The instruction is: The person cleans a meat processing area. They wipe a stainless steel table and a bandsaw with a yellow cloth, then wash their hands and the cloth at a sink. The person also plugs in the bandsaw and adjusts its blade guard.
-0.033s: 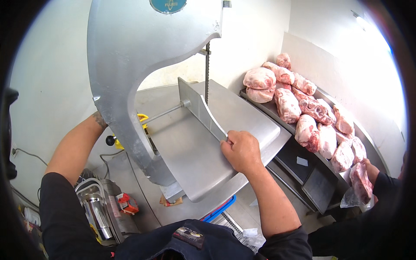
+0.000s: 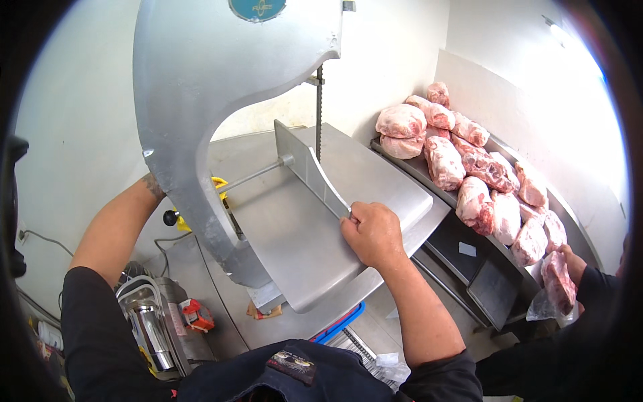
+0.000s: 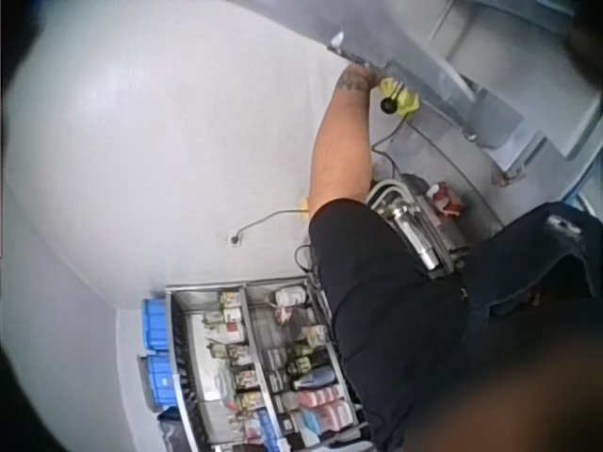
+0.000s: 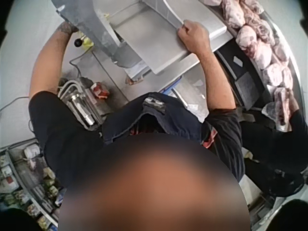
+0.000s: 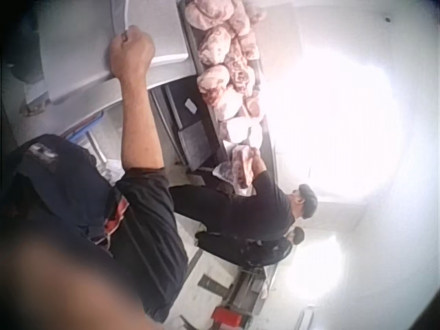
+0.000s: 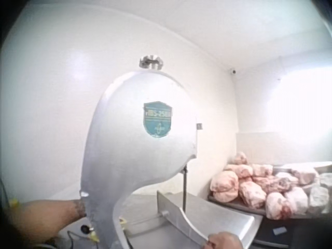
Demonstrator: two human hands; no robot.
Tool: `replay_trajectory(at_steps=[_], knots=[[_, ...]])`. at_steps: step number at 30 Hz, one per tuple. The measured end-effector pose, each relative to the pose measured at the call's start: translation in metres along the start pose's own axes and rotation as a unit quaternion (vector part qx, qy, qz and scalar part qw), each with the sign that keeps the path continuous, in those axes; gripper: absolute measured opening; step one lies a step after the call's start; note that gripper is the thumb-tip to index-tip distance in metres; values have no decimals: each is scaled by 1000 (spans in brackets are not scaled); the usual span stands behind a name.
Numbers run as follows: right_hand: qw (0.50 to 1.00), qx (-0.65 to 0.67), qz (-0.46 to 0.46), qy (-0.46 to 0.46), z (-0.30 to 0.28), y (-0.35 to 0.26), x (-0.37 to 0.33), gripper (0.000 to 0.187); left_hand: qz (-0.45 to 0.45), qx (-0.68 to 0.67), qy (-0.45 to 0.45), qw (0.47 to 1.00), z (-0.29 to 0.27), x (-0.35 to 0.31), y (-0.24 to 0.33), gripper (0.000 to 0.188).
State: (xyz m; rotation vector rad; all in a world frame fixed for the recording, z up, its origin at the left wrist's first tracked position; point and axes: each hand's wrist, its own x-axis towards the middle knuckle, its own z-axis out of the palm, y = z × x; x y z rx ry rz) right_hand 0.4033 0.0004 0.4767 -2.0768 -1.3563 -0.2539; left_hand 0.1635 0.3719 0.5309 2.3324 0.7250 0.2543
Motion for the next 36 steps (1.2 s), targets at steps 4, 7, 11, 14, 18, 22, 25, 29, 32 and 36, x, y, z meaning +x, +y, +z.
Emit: replay_trajectory(at_steps=[4, 7, 11, 14, 18, 22, 25, 29, 32, 36], knots=[[1000, 8, 4, -5, -1, 1, -1, 23, -4, -24, -28, 999, 7, -8, -10, 28], [1000, 9, -4, 8, -2, 1, 3, 23, 3, -47, -32, 998, 10, -12, -20, 29], [1000, 7, 5, -1, -3, 0, 5, 23, 17, -79, -30, 996, 17, -14, -32, 29], [1000, 8, 8, -6, -3, 0, 5, 23, 27, -99, -23, 994, 22, -16, -38, 29], [1000, 7, 5, -11, -5, -1, 6, 23, 33, -115, -11, 993, 28, -17, -40, 29], [1000, 1, -2, -12, -5, 0, 6, 23, 35, -122, -3, 992, 31, -17, -41, 30], [1000, -3, -8, 0, -4, 2, 5, 23, 33, -122, 2, 992, 30, -18, -42, 30], [1000, 23, 1, 9, -2, 2, 5, 27, 27, -115, 7, 993, 24, -21, -43, 30], [1000, 16, 2, 3, -3, 1, 6, 26, 25, -113, 12, 993, 21, -23, -44, 30], [1000, 9, 2, -4, -5, 0, 6, 23, 23, -111, 18, 993, 23, -24, -43, 31]])
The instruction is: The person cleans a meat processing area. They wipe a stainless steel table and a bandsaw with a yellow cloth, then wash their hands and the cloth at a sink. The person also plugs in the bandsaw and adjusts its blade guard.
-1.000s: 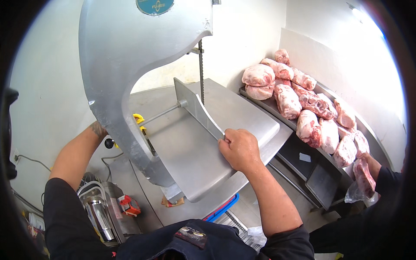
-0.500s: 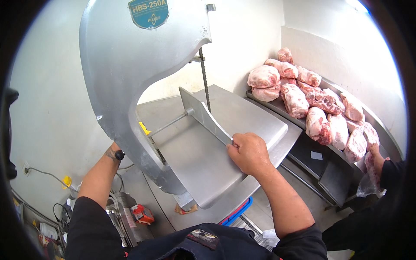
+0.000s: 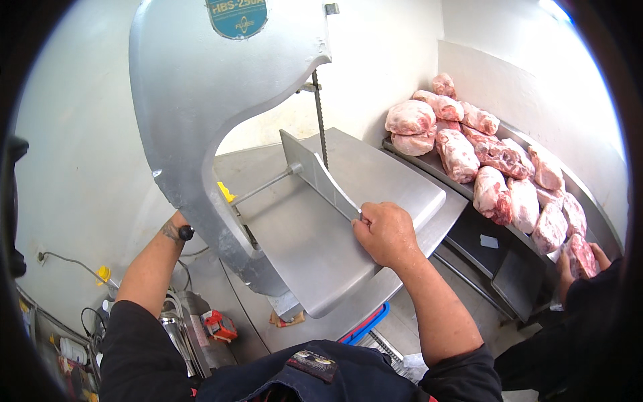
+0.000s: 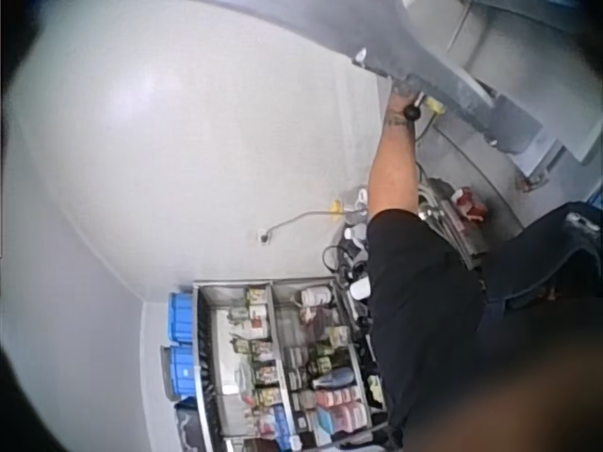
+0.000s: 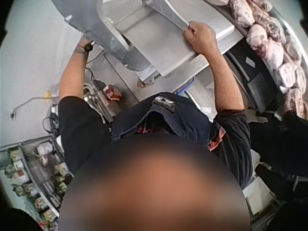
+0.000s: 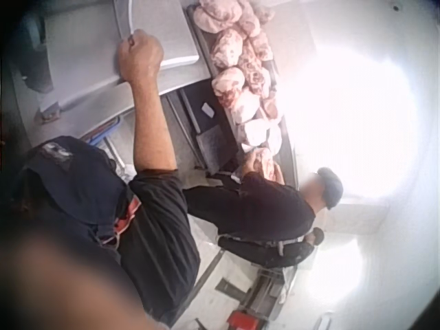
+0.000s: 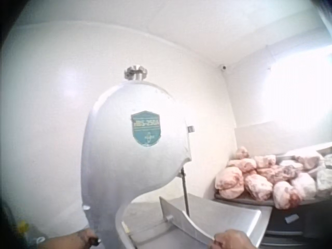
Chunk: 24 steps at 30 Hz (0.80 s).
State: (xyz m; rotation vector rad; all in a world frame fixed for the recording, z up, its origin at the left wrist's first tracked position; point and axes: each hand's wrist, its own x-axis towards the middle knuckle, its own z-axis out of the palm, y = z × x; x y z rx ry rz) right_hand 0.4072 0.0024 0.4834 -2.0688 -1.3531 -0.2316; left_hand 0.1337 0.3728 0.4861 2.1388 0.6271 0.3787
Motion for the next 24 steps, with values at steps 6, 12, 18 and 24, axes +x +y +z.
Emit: replay_trajectory(at_steps=[6, 12, 18, 24], knots=[[1000, 17, 4, 0, 2, 2, -1, 24, -4, 14, 29, 999, -8, 7, 2, 31], [1000, -3, -9, 8, 5, 3, 0, 26, -33, 33, 83, 995, -28, 17, 5, 32], [1000, 8, -14, 17, 5, 1, -1, 27, -38, 22, 133, 990, -9, 35, -10, 32], [1000, 8, -17, 12, 4, 3, -2, 26, -29, 8, 174, 984, 6, 44, -27, 33]])
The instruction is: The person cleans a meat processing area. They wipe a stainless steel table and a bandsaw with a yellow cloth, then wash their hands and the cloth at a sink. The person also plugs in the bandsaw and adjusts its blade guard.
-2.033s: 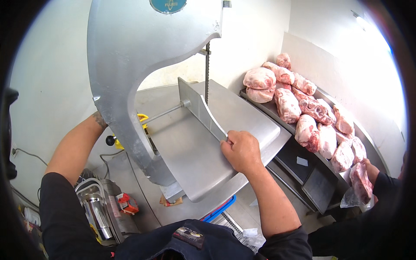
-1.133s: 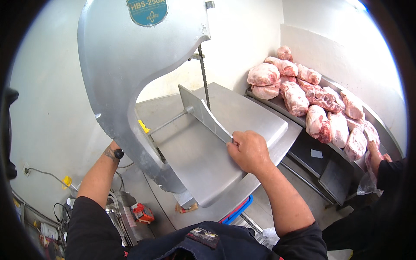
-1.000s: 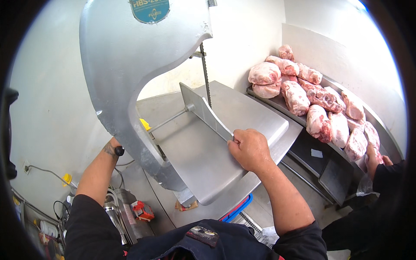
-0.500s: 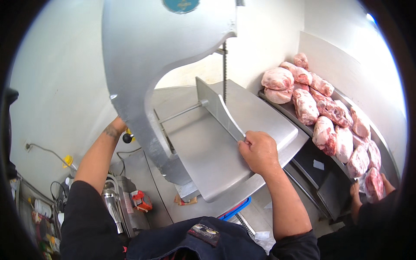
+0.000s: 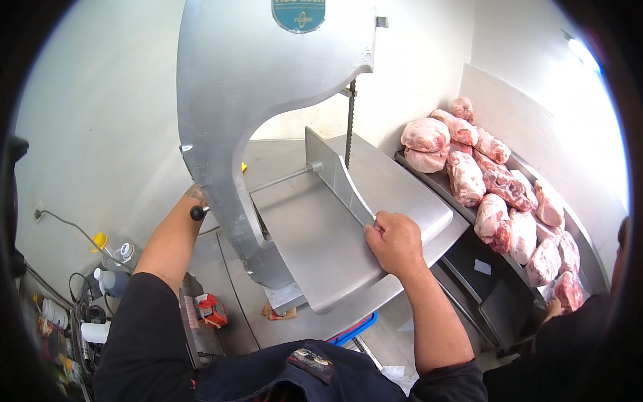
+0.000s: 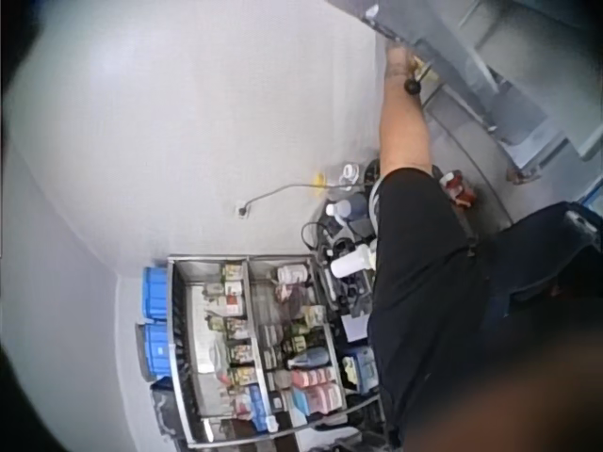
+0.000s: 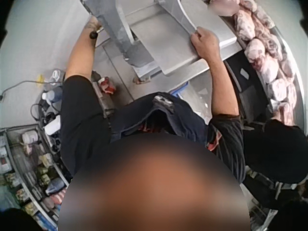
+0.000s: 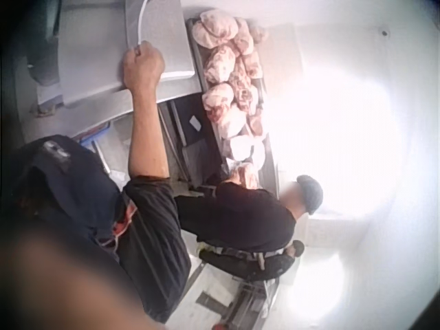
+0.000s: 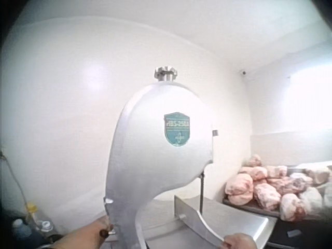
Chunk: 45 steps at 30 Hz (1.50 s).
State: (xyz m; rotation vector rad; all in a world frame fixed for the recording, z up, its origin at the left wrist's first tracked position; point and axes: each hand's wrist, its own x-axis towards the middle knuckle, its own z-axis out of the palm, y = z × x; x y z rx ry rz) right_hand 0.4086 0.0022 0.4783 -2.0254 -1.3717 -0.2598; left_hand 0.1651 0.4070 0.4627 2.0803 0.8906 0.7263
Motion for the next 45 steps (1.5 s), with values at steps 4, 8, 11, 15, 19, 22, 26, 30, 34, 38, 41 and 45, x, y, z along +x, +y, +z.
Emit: replay_trajectory(at_steps=[4, 8, 11, 15, 19, 22, 26, 30, 34, 38, 41, 45], knots=[[1000, 6, 11, -7, -1, 0, 1, 25, 4, -8, 22, 1000, 5, 0, -5, 33], [1000, -1, 12, -13, -2, -1, 2, 24, 6, -13, 46, 999, 12, -1, -8, 34], [1000, 6, 13, -13, -3, -1, 2, 23, 12, -17, 66, 998, 18, -1, -12, 34], [1000, 2, 8, -17, -3, 0, 2, 23, 22, -18, 97, 995, 10, -5, -26, 34], [1000, 5, 6, -18, -2, 1, 1, 23, 11, 0, 106, 994, -24, -22, -44, 35], [1000, 5, 11, -19, -2, 2, 1, 23, -13, 21, 83, 996, -39, -49, -61, 35], [1000, 2, 13, -11, -1, 1, 1, 23, -33, 53, 84, 995, -41, -74, -74, 35], [1000, 4, 10, -3, 0, 1, 1, 24, -65, 80, 98, 990, -52, -72, -68, 36], [1000, 18, 1, -3, 1, 3, 2, 27, -140, 113, 89, 980, -82, -60, -39, 34], [1000, 24, -7, 3, 1, 5, 2, 27, -143, 26, 67, 987, -113, -53, 1, 28], [1000, 13, -6, -1, 1, 5, 2, 24, -25, -267, 113, 957, -121, -44, 20, 27], [1000, 2, -7, -1, 1, 5, 2, 23, 22, -334, 127, 933, -97, -26, 13, 33]])
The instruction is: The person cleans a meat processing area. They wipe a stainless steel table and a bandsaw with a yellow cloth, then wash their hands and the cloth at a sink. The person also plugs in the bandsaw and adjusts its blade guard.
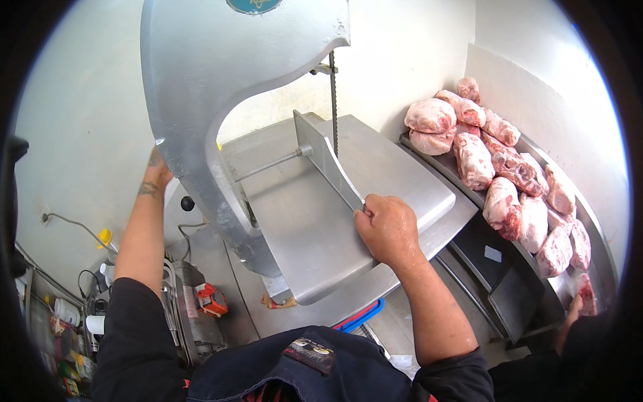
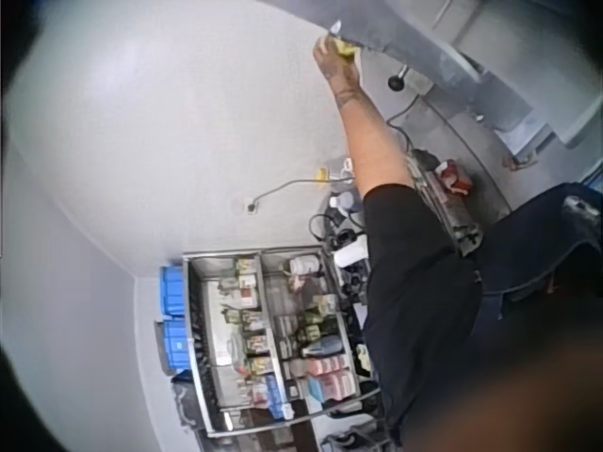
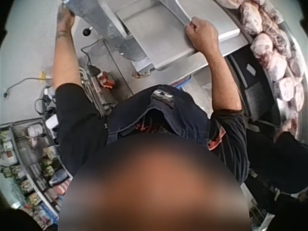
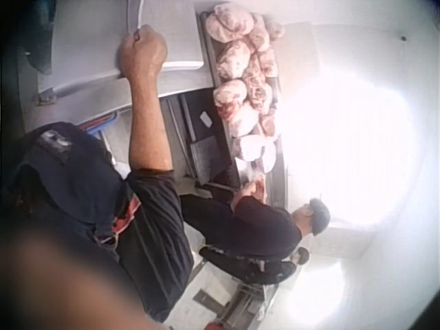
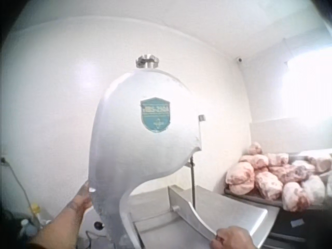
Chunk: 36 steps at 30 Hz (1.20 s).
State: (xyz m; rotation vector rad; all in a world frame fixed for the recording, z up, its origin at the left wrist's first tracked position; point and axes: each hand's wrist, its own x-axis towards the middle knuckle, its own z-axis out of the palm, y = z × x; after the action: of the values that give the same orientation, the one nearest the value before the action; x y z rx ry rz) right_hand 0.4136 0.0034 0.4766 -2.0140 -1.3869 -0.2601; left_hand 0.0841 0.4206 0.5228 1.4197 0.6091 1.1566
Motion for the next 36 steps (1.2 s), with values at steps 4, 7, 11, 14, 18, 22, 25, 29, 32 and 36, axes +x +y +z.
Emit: replay_trajectory(at_steps=[4, 7, 11, 14, 18, 22, 25, 29, 32, 36], knots=[[1000, 23, 0, 3, -1, 0, 1, 25, -46, 69, -76, 994, 20, -3, -57, 39], [1000, 24, -5, 0, -2, 1, 1, 21, -1, 186, -80, 979, 29, -9, -84, 43], [1000, 23, -14, -4, -2, 3, 3, 19, 91, 305, -44, 947, 38, -16, -87, 48], [1000, 22, -16, -12, -2, 5, 3, 18, 116, 353, -52, 927, 47, -26, -82, 52], [999, 32, -6, -26, -2, 7, 5, 17, 63, 387, -130, 910, 59, -44, -75, 57], [999, 47, -23, -1, 0, 8, 5, 17, 184, 502, -152, 831, 61, -44, -61, 54], [998, 61, -26, 17, 2, 10, 3, 15, 136, 415, -145, 888, 51, -36, -47, 50], [992, 100, -42, 56, 1, 14, 0, 13, 49, 422, 7, 905, 26, -43, -23, 43], [984, 147, -62, 82, -1, 17, -1, 15, -33, 397, 152, 905, 11, -68, 1, 39], [966, 206, -126, 96, -2, 29, -2, 15, 33, 184, 197, 962, 16, -131, 25, 36]])
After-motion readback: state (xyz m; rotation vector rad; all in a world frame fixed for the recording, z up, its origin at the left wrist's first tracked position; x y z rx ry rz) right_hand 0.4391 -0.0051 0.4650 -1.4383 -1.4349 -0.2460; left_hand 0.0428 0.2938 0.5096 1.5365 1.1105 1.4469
